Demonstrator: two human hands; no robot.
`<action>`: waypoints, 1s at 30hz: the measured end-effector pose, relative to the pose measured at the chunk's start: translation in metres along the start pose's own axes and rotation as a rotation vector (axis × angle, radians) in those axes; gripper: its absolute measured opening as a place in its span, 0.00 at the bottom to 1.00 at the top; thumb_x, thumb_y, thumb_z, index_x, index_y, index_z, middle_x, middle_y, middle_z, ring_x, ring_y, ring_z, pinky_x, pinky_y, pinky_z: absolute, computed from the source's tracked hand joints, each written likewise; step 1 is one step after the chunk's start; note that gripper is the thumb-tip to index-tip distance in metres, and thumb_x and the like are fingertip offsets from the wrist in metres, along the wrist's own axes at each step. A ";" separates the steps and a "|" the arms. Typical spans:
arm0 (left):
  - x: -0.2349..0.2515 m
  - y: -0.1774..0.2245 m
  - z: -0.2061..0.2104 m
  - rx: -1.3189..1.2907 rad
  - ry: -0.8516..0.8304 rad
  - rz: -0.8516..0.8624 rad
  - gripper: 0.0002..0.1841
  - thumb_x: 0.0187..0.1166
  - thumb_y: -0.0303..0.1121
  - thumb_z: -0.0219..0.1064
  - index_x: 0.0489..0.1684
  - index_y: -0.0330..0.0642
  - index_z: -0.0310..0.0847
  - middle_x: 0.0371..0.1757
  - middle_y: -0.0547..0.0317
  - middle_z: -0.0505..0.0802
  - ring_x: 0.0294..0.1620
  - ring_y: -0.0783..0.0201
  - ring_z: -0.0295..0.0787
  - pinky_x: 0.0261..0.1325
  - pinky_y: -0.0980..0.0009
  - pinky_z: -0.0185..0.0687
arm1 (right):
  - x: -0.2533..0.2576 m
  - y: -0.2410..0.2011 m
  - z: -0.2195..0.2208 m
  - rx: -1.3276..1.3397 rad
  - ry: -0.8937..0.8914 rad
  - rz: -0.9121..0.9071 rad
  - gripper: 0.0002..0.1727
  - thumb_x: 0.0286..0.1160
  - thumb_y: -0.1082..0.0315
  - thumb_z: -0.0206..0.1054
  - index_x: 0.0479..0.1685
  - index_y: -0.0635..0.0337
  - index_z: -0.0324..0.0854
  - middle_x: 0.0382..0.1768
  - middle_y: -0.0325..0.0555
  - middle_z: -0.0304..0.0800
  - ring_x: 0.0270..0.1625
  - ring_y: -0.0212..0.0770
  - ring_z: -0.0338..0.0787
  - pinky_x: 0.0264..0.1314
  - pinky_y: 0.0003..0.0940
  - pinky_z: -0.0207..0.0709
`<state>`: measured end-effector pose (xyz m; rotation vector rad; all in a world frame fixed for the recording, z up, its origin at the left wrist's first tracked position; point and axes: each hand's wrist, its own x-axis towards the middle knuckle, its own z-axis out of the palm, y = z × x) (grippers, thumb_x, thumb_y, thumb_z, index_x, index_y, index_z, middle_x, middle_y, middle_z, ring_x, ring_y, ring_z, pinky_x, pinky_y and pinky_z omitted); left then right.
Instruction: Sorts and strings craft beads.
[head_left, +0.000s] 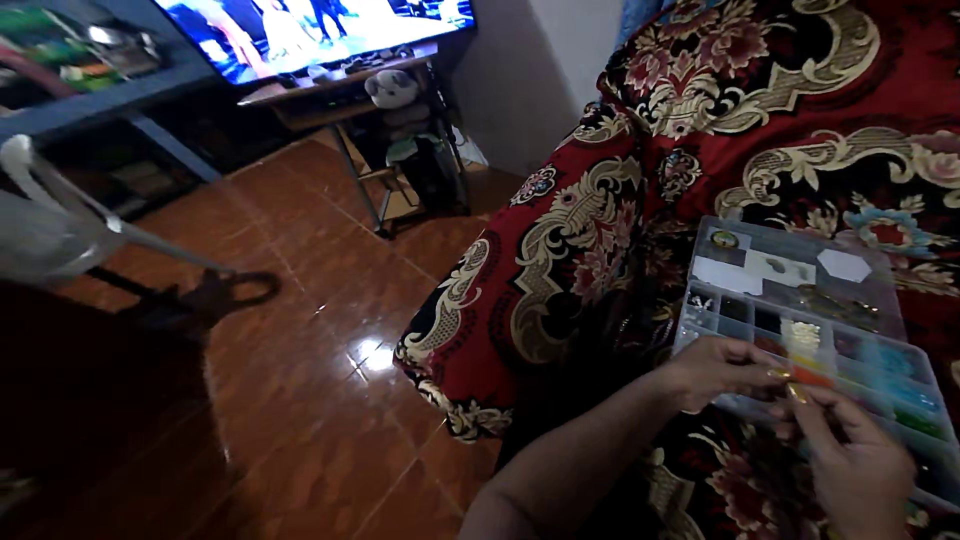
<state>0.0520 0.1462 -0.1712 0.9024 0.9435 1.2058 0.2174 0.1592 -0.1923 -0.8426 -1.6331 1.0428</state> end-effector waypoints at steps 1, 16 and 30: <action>0.000 0.000 0.000 0.002 0.000 -0.002 0.06 0.83 0.21 0.61 0.50 0.30 0.82 0.41 0.60 0.90 0.39 0.71 0.87 0.50 0.69 0.86 | 0.000 0.000 0.000 0.017 0.000 0.007 0.07 0.78 0.73 0.60 0.41 0.66 0.83 0.25 0.24 0.88 0.24 0.15 0.85 0.29 0.12 0.83; 0.000 0.001 0.003 -0.077 0.051 -0.069 0.07 0.88 0.23 0.57 0.51 0.31 0.80 0.41 0.60 0.90 0.39 0.70 0.89 0.52 0.69 0.88 | -0.001 -0.003 0.000 -0.004 0.009 -0.015 0.08 0.77 0.71 0.63 0.41 0.67 0.85 0.27 0.26 0.89 0.25 0.13 0.84 0.29 0.11 0.81; 0.001 -0.008 0.018 -0.027 0.098 0.165 0.06 0.82 0.19 0.61 0.46 0.32 0.84 0.41 0.64 0.90 0.39 0.74 0.85 0.46 0.73 0.84 | 0.001 -0.001 0.001 0.361 -0.020 0.149 0.14 0.81 0.77 0.54 0.37 0.50 0.83 0.24 0.22 0.91 0.19 0.17 0.82 0.22 0.12 0.76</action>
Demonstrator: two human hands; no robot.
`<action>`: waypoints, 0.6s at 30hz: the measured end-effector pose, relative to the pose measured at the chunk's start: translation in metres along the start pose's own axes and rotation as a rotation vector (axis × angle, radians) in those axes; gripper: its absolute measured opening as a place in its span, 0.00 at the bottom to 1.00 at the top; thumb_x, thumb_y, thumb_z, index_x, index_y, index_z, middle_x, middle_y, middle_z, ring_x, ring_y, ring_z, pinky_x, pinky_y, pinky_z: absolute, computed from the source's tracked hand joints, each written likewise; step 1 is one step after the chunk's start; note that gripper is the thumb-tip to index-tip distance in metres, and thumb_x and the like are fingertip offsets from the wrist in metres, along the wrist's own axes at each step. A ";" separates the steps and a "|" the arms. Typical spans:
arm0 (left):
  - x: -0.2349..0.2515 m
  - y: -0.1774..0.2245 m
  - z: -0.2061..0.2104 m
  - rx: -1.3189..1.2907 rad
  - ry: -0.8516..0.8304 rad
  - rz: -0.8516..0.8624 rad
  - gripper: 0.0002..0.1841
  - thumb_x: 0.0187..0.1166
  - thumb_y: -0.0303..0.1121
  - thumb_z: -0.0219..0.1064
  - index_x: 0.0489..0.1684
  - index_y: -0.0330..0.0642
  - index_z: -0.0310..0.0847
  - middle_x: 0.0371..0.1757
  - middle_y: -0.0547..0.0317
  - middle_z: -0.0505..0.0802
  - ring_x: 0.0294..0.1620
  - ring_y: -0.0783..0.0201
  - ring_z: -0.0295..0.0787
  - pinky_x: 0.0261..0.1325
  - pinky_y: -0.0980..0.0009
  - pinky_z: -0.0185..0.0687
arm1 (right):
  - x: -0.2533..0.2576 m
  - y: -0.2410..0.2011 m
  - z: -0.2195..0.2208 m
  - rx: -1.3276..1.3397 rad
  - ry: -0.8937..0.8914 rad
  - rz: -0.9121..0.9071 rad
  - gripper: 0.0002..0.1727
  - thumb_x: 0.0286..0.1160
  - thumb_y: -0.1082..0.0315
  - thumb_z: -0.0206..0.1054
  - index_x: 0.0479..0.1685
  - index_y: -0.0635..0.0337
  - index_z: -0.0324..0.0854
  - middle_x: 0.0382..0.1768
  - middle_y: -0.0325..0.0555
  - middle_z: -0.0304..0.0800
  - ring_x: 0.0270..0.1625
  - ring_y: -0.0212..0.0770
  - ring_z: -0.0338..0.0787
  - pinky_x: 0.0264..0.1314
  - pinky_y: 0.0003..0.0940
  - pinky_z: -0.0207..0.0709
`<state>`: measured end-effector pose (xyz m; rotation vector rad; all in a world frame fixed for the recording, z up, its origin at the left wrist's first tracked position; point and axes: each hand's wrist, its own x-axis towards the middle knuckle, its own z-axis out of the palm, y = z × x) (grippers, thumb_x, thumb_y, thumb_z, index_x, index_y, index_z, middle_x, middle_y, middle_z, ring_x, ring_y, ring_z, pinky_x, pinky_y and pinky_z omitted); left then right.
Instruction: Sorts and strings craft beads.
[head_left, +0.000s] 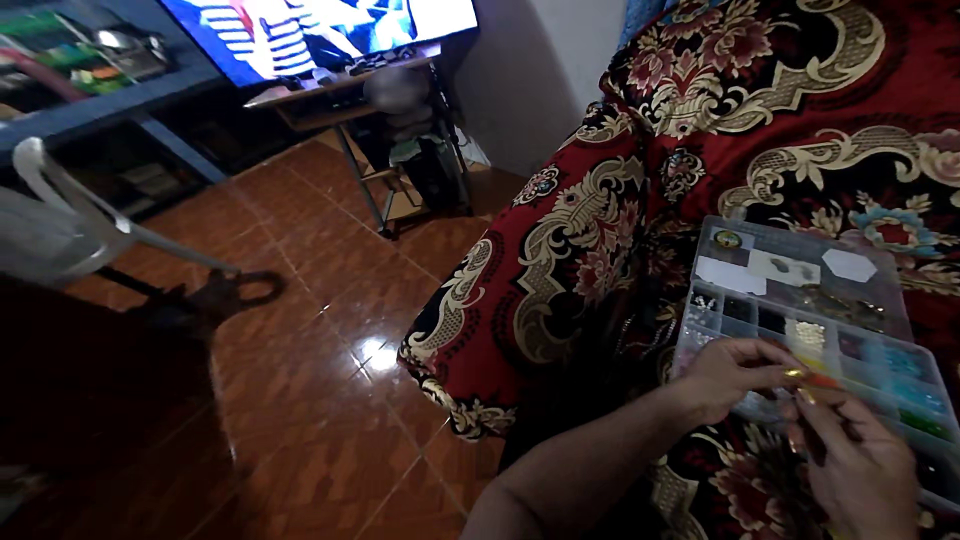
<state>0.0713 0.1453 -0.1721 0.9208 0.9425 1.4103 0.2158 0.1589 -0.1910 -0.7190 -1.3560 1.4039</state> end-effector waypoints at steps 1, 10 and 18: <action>0.000 -0.001 0.000 0.007 0.010 0.011 0.06 0.82 0.20 0.61 0.46 0.32 0.84 0.40 0.64 0.90 0.38 0.75 0.85 0.46 0.74 0.83 | -0.001 0.001 0.000 0.001 -0.016 0.006 0.14 0.81 0.77 0.55 0.37 0.50 0.83 0.24 0.22 0.91 0.19 0.18 0.82 0.22 0.12 0.76; 0.000 0.004 -0.001 -0.003 0.062 0.053 0.06 0.79 0.17 0.62 0.45 0.30 0.85 0.37 0.63 0.91 0.39 0.74 0.87 0.52 0.72 0.84 | -0.003 0.000 0.004 -0.070 -0.026 -0.008 0.11 0.81 0.76 0.56 0.42 0.54 0.83 0.21 0.18 0.86 0.18 0.16 0.79 0.20 0.12 0.75; -0.001 0.005 -0.001 0.107 0.039 0.103 0.05 0.78 0.16 0.63 0.43 0.26 0.85 0.40 0.58 0.92 0.40 0.74 0.86 0.51 0.72 0.84 | -0.002 0.001 0.003 -0.072 -0.012 0.003 0.11 0.79 0.77 0.55 0.38 0.52 0.82 0.18 0.19 0.84 0.16 0.16 0.78 0.18 0.11 0.73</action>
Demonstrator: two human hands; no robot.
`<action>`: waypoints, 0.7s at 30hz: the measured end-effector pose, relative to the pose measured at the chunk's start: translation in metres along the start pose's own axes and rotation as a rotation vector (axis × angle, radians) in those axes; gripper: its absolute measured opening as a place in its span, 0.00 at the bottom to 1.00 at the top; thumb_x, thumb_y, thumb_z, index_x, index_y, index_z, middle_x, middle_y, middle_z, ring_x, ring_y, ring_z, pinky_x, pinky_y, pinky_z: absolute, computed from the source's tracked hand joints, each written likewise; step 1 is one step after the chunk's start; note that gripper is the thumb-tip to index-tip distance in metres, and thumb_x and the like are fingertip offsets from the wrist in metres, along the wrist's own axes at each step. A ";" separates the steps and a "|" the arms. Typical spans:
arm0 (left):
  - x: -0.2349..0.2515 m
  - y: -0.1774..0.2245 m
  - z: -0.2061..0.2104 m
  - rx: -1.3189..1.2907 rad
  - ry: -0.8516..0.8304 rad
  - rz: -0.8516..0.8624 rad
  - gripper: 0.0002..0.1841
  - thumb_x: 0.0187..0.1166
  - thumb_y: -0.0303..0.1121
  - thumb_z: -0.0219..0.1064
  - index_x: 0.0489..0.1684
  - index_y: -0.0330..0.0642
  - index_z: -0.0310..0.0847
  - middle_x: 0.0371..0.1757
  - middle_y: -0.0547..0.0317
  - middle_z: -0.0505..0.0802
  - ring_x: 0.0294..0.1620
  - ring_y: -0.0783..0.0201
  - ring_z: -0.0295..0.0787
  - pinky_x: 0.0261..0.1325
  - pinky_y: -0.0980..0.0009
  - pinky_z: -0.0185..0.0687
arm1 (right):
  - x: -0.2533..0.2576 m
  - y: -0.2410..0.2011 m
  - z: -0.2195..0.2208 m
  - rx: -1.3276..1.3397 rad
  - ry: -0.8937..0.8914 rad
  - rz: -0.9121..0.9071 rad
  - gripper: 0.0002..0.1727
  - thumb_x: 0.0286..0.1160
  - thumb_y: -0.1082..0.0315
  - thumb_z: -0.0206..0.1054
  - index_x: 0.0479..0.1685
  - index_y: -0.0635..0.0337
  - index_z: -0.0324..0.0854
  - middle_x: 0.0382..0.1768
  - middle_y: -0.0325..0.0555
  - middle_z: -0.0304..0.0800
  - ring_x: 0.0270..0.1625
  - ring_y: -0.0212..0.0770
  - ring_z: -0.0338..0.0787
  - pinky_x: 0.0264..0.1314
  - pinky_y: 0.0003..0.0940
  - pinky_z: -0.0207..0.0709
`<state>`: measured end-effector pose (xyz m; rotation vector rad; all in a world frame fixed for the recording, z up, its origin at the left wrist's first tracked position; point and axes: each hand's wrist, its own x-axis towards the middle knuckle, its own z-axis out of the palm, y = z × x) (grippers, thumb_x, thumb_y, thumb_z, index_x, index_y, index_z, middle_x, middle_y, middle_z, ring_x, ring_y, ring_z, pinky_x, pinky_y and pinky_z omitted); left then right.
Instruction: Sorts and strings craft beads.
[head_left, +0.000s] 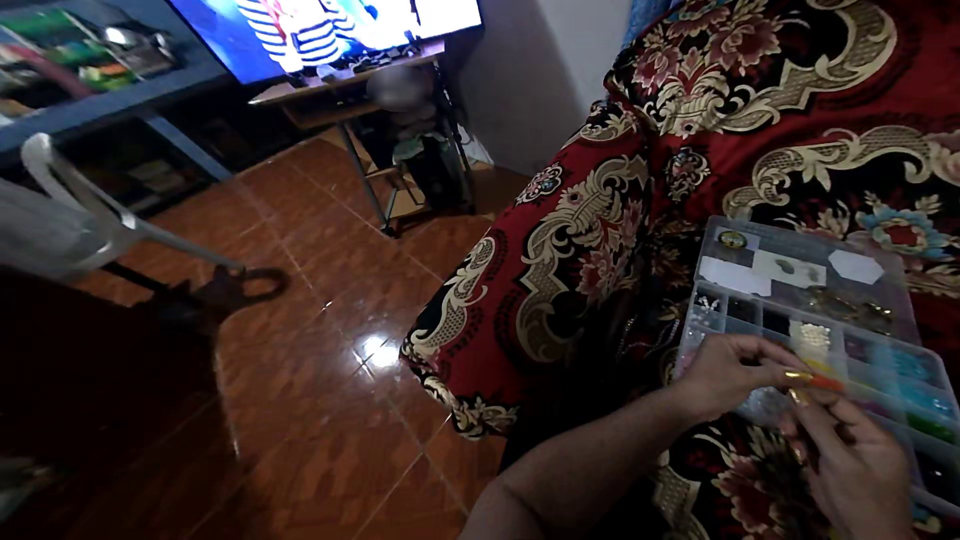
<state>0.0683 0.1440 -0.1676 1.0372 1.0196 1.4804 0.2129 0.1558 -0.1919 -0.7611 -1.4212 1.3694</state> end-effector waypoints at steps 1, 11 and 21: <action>0.000 0.001 0.000 0.003 -0.001 -0.004 0.05 0.78 0.16 0.63 0.43 0.26 0.85 0.40 0.58 0.92 0.40 0.74 0.86 0.51 0.73 0.84 | 0.000 -0.001 0.000 -0.005 0.001 0.003 0.11 0.78 0.77 0.56 0.37 0.53 0.82 0.18 0.19 0.84 0.15 0.16 0.78 0.18 0.11 0.73; 0.001 0.006 -0.004 0.000 0.036 -0.077 0.05 0.79 0.17 0.64 0.45 0.27 0.85 0.37 0.60 0.92 0.36 0.74 0.87 0.49 0.73 0.85 | -0.001 -0.001 -0.003 -0.030 -0.064 -0.001 0.14 0.75 0.78 0.54 0.49 0.58 0.84 0.22 0.19 0.85 0.20 0.16 0.80 0.22 0.11 0.74; 0.000 0.004 -0.003 -0.045 0.011 -0.055 0.05 0.79 0.17 0.63 0.44 0.28 0.85 0.37 0.61 0.91 0.38 0.74 0.87 0.50 0.72 0.85 | 0.001 0.001 -0.001 -0.072 -0.009 -0.024 0.10 0.77 0.75 0.57 0.40 0.54 0.84 0.19 0.16 0.82 0.18 0.14 0.76 0.21 0.10 0.71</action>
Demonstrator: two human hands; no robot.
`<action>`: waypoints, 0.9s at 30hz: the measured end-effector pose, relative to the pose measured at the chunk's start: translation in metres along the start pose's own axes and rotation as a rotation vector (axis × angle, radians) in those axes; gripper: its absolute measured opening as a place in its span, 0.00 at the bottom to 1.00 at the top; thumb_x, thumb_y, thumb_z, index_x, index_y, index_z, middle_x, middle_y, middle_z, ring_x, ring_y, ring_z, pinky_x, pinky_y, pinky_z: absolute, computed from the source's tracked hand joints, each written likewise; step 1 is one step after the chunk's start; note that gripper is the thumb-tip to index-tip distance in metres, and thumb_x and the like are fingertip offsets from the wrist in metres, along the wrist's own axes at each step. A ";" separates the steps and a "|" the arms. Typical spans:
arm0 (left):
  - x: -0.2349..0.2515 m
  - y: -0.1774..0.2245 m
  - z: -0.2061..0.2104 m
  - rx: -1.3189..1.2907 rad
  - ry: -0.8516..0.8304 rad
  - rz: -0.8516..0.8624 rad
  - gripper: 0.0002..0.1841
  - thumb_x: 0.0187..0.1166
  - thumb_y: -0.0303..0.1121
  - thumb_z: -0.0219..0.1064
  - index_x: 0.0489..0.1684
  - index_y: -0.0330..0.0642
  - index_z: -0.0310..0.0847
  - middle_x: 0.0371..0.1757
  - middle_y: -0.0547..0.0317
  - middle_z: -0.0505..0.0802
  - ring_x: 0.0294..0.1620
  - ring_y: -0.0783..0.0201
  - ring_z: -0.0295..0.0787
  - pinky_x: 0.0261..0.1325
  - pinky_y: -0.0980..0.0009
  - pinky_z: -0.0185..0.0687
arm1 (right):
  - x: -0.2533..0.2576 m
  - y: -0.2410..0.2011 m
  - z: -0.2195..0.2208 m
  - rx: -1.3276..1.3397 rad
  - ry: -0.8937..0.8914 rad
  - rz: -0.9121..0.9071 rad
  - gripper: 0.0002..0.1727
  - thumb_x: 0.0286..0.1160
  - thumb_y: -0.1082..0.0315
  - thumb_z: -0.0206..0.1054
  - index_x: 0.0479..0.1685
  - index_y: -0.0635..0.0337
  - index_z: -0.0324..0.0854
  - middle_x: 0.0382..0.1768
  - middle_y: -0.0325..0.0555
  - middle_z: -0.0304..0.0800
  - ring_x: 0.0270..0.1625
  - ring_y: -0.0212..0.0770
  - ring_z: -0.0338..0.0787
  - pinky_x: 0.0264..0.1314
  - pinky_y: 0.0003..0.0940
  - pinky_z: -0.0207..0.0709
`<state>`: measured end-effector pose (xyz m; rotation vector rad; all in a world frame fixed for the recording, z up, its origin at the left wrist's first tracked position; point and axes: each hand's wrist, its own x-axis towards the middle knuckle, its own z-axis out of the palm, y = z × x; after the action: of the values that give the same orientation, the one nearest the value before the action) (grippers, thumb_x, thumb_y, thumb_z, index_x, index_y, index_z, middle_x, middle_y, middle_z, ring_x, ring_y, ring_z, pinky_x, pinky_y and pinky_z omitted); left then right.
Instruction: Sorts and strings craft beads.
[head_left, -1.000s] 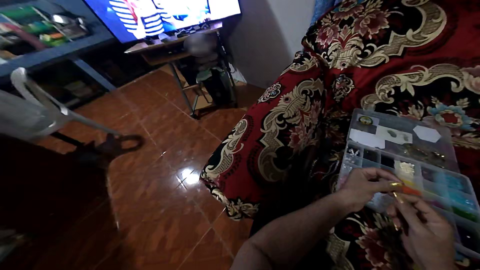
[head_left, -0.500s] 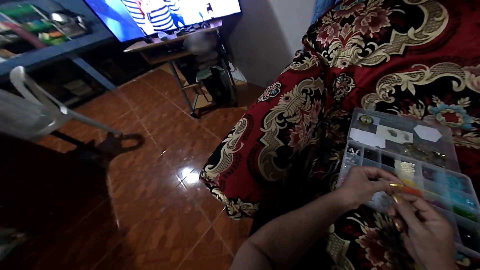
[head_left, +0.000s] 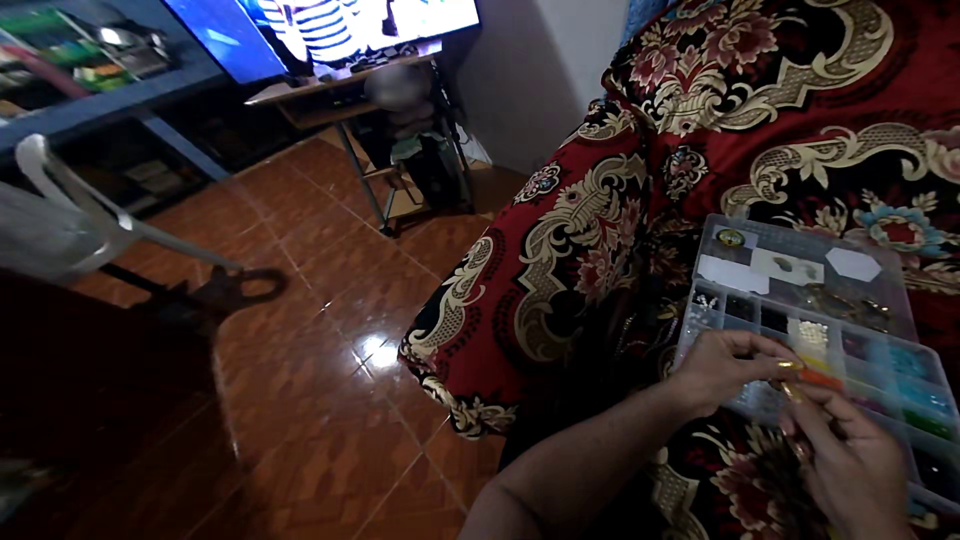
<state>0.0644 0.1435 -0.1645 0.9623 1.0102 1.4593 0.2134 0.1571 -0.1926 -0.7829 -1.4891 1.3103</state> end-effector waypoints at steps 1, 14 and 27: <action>0.000 0.000 0.000 -0.007 -0.001 0.002 0.05 0.79 0.17 0.63 0.45 0.28 0.85 0.38 0.60 0.91 0.38 0.73 0.87 0.50 0.72 0.86 | 0.000 0.001 0.000 -0.002 0.004 -0.017 0.10 0.77 0.75 0.58 0.41 0.53 0.84 0.20 0.16 0.82 0.19 0.14 0.77 0.22 0.10 0.72; -0.001 -0.003 0.004 0.002 -0.008 0.007 0.05 0.78 0.16 0.64 0.44 0.28 0.85 0.39 0.61 0.90 0.41 0.75 0.84 0.52 0.74 0.82 | 0.000 0.003 -0.001 -0.063 0.051 -0.086 0.07 0.75 0.75 0.61 0.41 0.56 0.83 0.22 0.16 0.83 0.21 0.13 0.78 0.23 0.10 0.74; 0.000 0.000 0.001 -0.001 -0.019 -0.020 0.06 0.79 0.17 0.62 0.46 0.28 0.84 0.40 0.61 0.90 0.41 0.73 0.86 0.53 0.71 0.84 | -0.001 0.000 -0.002 -0.025 -0.003 -0.053 0.09 0.77 0.75 0.58 0.44 0.54 0.84 0.22 0.15 0.83 0.20 0.14 0.77 0.22 0.10 0.73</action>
<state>0.0653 0.1435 -0.1646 0.9617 1.0019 1.4316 0.2153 0.1573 -0.1932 -0.7531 -1.5205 1.2564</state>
